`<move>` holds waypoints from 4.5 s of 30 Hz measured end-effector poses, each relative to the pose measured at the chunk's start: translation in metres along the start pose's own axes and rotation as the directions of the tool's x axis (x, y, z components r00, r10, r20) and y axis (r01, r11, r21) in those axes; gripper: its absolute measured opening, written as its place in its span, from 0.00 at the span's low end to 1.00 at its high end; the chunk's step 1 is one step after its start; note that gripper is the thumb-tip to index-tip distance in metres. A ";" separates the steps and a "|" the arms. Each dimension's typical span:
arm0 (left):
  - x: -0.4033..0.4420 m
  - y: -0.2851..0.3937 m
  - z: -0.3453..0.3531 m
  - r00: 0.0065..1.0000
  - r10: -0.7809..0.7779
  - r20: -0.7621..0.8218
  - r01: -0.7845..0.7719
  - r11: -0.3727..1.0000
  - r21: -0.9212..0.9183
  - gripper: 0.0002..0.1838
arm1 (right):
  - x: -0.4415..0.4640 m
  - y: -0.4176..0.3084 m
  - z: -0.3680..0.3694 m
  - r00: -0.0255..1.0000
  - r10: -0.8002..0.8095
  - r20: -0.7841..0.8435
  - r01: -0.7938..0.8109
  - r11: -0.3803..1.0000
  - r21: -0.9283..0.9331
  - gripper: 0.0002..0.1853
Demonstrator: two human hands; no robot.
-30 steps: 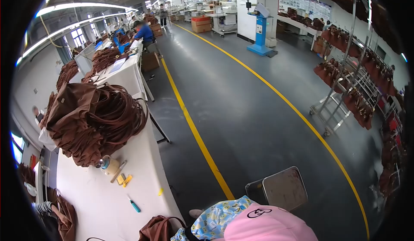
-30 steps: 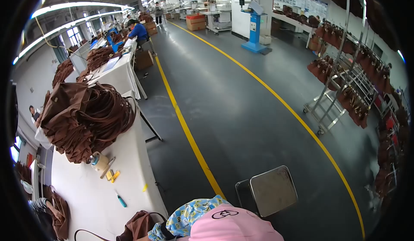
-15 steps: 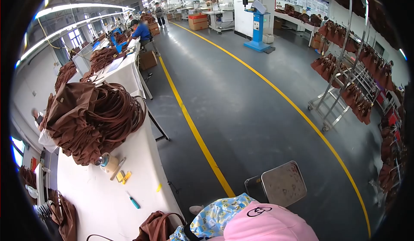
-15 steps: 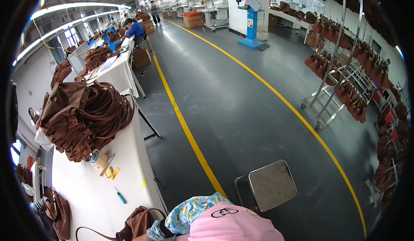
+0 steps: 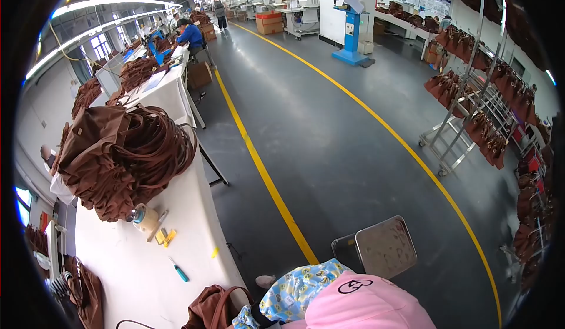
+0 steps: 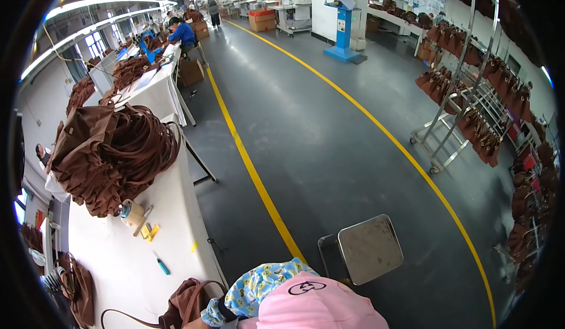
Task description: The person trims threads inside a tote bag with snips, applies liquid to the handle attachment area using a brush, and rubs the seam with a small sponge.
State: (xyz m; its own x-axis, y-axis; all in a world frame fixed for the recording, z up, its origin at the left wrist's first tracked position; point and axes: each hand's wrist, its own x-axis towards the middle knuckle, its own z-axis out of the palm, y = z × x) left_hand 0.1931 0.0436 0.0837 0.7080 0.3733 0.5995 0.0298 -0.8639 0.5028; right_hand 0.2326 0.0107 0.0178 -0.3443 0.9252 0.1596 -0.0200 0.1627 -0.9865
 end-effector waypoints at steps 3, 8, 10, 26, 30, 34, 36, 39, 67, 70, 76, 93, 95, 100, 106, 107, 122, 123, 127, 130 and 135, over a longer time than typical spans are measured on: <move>0.001 0.002 0.003 1.000 -0.013 0.012 0.013 1.000 0.011 0.02 | -0.002 -0.004 -0.002 1.000 -0.001 -0.010 0.000 1.000 -0.026 0.24; -0.043 0.012 -0.039 0.983 -0.181 -0.015 0.181 0.969 0.167 0.02 | -0.013 -0.030 -0.008 0.999 -0.013 0.046 0.017 0.997 -0.082 0.23; -0.102 -0.004 -0.069 0.934 -0.348 -0.079 0.356 0.904 0.236 0.11 | -0.023 -0.033 -0.002 0.997 -0.066 0.033 0.064 0.996 0.067 0.21; -0.103 0.031 -0.081 0.873 -0.429 -0.231 0.468 0.870 0.155 0.08 | -0.029 -0.073 -0.026 0.941 0.273 0.198 -0.297 0.949 0.103 0.19; -0.099 0.029 -0.077 0.870 -0.409 -0.276 0.462 0.872 0.163 0.08 | -0.028 -0.074 -0.028 0.894 0.365 0.259 -0.412 0.897 0.159 0.18; -0.094 0.029 -0.075 0.879 -0.391 -0.272 0.452 0.865 0.217 0.07 | -0.028 -0.077 -0.030 0.878 0.381 0.289 -0.446 0.870 0.208 0.17; -0.092 0.030 -0.075 0.883 -0.382 -0.272 0.448 0.858 0.250 0.06 | -0.027 -0.077 -0.030 0.878 0.379 0.292 -0.444 0.873 0.203 0.17; -0.089 0.031 -0.073 0.876 -0.390 -0.284 0.461 0.850 0.254 0.06 | -0.026 -0.076 -0.032 0.888 0.361 0.284 -0.421 0.888 0.187 0.17; -0.087 0.026 -0.065 0.849 -0.468 -0.246 0.513 0.841 0.172 0.06 | -0.023 -0.072 -0.035 0.897 0.327 0.297 -0.384 0.910 0.158 0.17; -0.091 0.025 -0.065 0.819 -0.496 -0.289 0.547 0.827 0.129 0.09 | -0.023 -0.071 -0.036 0.896 0.324 0.303 -0.382 0.911 0.155 0.17; -0.091 0.022 -0.064 0.658 -0.752 0.029 0.744 0.644 -0.178 0.35 | -0.032 -0.055 -0.044 0.892 0.346 0.292 -0.410 0.891 0.196 0.16; -0.078 0.016 -0.053 0.574 -0.814 0.094 0.815 0.557 -0.160 0.34 | -0.022 -0.109 -0.037 0.996 0.003 0.090 0.083 0.348 -0.934 0.13; -0.078 0.016 -0.052 0.567 -0.818 0.096 0.820 0.549 -0.161 0.33 | -0.020 -0.108 -0.034 0.993 0.003 0.115 0.109 0.304 -0.946 0.11; -0.077 0.017 -0.053 0.556 -0.826 0.096 0.829 0.541 -0.143 0.33 | -0.018 -0.102 -0.033 0.981 -0.070 0.181 0.190 0.162 -0.968 0.05; -0.078 0.017 -0.051 0.560 -0.824 0.083 0.826 0.547 -0.137 0.33 | -0.017 -0.101 -0.031 0.978 -0.072 0.197 0.205 0.141 -0.969 0.04; -0.078 0.017 -0.050 0.564 -0.822 0.080 0.823 0.552 -0.135 0.33 | -0.017 -0.102 -0.030 0.978 -0.071 0.195 0.203 0.128 -0.971 0.05; -0.077 0.018 -0.049 0.557 -0.827 0.075 0.829 0.548 -0.111 0.32 | -0.015 -0.107 -0.033 0.990 -0.073 0.120 0.130 0.149 -0.980 0.04; -0.077 0.018 -0.050 0.558 -0.827 0.076 0.829 0.549 -0.111 0.32 | -0.015 -0.107 -0.034 0.991 -0.073 0.117 0.127 0.164 -0.978 0.04; -0.074 0.019 -0.052 0.533 -0.841 0.088 0.846 0.528 -0.078 0.32 | -0.016 -0.108 -0.030 0.989 -0.035 0.146 0.150 0.177 -0.973 0.04; -0.071 0.021 -0.054 0.516 -0.851 0.099 0.857 0.513 -0.055 0.31 | -0.016 -0.107 -0.029 0.989 -0.034 0.142 0.146 0.170 -0.974 0.04; -0.071 0.020 -0.051 0.502 -0.859 0.100 0.865 0.501 -0.034 0.31 | -0.013 -0.109 -0.028 0.983 -0.009 0.185 0.185 0.116 -0.976 0.04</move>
State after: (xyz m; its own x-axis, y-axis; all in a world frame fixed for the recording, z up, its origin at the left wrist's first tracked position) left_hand 0.1075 0.0175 0.0833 0.4006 0.8956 -0.1935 0.6033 -0.0989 0.7913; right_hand 0.2658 -0.0089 0.1241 -0.5118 0.8443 0.1588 0.8501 0.5244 -0.0483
